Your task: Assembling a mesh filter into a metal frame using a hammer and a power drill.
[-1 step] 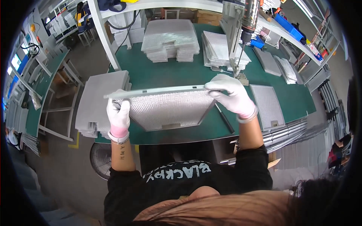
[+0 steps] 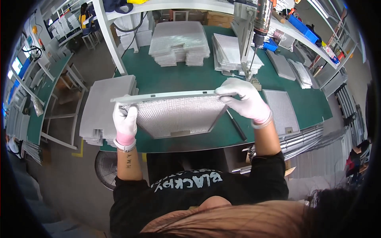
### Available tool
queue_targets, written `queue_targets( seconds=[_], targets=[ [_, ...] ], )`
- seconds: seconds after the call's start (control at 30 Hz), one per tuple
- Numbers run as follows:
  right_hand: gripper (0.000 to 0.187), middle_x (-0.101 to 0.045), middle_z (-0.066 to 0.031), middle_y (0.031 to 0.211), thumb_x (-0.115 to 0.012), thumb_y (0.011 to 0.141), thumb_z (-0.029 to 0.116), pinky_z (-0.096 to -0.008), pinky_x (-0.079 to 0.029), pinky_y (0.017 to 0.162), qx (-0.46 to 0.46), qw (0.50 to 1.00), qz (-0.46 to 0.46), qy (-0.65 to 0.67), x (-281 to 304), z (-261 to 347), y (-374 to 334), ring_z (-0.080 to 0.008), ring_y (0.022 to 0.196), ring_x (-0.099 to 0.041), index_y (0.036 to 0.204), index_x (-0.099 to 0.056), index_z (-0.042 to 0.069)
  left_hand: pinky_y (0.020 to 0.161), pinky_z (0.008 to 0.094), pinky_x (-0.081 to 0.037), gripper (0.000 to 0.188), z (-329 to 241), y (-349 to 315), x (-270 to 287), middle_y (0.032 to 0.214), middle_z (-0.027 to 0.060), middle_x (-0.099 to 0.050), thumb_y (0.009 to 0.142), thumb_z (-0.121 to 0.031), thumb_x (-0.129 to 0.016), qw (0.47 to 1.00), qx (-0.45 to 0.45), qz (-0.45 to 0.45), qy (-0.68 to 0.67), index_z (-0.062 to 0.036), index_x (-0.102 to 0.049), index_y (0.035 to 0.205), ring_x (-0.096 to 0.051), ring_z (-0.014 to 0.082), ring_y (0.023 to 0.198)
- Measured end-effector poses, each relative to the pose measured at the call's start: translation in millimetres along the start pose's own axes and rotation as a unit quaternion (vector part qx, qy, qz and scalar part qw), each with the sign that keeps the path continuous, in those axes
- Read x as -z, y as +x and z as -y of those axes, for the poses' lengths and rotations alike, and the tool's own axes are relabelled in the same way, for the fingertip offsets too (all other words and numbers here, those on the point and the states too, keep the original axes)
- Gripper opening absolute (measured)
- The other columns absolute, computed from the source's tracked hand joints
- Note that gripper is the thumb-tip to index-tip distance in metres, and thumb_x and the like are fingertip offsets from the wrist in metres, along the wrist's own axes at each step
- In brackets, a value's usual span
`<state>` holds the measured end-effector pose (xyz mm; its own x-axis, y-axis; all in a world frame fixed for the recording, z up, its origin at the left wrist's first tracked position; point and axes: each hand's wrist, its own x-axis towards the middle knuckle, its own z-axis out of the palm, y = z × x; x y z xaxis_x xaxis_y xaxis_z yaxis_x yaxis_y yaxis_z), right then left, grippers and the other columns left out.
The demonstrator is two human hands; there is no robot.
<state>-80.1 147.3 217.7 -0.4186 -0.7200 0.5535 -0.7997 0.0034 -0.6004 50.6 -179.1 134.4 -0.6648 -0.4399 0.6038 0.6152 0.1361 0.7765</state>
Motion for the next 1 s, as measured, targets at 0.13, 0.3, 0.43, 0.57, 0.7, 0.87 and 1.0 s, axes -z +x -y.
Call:
queue_targets(
  seconds=[0.13,0.3,0.43,0.57,0.7,0.87,1.0],
  targets=[
    [0.015,-0.064,-0.0082,0.081,-0.072,0.076,-0.002,-0.0307,-0.05,0.067,0.05,0.993,0.097,-0.051,10.0,29.2,24.4,-0.0232,0.073,-0.063,0.083,-0.06,0.004,0.079,0.0254,-0.046,0.02,-13.4,9.9,23.4,0.097,0.0071,-0.063,0.086,-0.003,-0.062,0.992,0.056,0.104,0.048,0.0007,-0.061,0.105,-0.058,0.0107,0.087],
    [0.038,-0.061,-0.0095,0.081,-0.066,0.075,0.001,-0.0341,-0.05,0.065,-0.051,0.958,0.218,-0.18,-0.1,64.8,56.7,-0.0296,0.073,-0.062,0.112,-0.064,0.01,0.072,0.024,-0.044,0.018,-10.8,11.8,9.9,0.088,0.0028,-0.06,0.084,-0.013,-0.074,0.994,-0.015,0.111,0.009,-0.0007,-0.062,0.09,-0.056,0.0102,0.078],
    [0.044,-0.06,-0.0099,0.083,-0.065,0.077,0.003,-0.0371,-0.05,0.066,0.12,0.945,0.239,-0.188,-14.3,60.9,75.1,-0.0308,0.077,-0.062,0.121,-0.061,0.01,0.073,0.0256,-0.044,0.018,-10.4,9.9,2.0,0.086,0.0024,-0.058,0.083,-0.01,-0.075,0.997,-0.032,0.061,0.045,-0.0021,-0.061,0.093,-0.056,0.0113,0.081],
    [0.038,-0.059,-0.0152,0.088,-0.058,0.081,0.004,-0.0412,-0.05,0.073,0.116,0.945,0.239,-0.192,-40.7,53.5,83.7,-0.0337,0.083,-0.062,0.119,-0.061,0.008,0.079,0.0254,-0.047,0.034,-7.3,3.1,-2.8,0.102,0.0069,-0.057,0.08,-0.001,-0.074,0.998,-0.062,0.019,-0.013,-0.0027,-0.055,0.109,-0.057,0.0136,0.088],
    [0.044,-0.056,-0.0135,0.082,-0.063,0.08,0.002,-0.0383,-0.049,0.067,0.144,0.957,0.191,-0.165,-44.7,48.9,86.6,-0.0308,0.077,-0.06,0.123,-0.061,0.008,0.075,0.0226,-0.048,0.053,-12.5,-0.1,-26.5,0.106,0.0083,-0.054,0.076,0.008,-0.074,0.984,-0.075,-0.131,-0.098,-0.0022,-0.049,0.121,-0.056,0.0125,0.092],
    [0.052,-0.056,-0.0136,0.081,-0.062,0.078,-0.001,-0.0395,-0.048,0.068,0.141,0.952,0.215,-0.165,-44.9,47.9,88.6,-0.0322,0.075,-0.058,0.129,-0.059,0.009,0.065,0.0189,-0.043,0.054,17.3,0.3,-24.0,0.096,0.0019,-0.058,0.074,0.005,-0.079,0.97,-0.165,-0.177,0.007,-0.0018,-0.054,0.121,-0.049,0.0047,0.072],
    [0.055,-0.055,-0.0139,0.081,-0.062,0.078,-0.003,-0.0395,-0.048,0.068,0.142,0.955,0.198,-0.168,-46.8,45.1,87.9,-0.0322,0.076,-0.058,0.131,-0.058,0.009,0.071,0.0207,-0.047,0.042,25.3,-1.7,-28.0,0.097,0.0037,-0.064,0.08,0.0,-0.075,0.964,-0.15,-0.202,0.085,0.0031,-0.061,0.119,-0.054,0.0069,0.078]
  ],
)
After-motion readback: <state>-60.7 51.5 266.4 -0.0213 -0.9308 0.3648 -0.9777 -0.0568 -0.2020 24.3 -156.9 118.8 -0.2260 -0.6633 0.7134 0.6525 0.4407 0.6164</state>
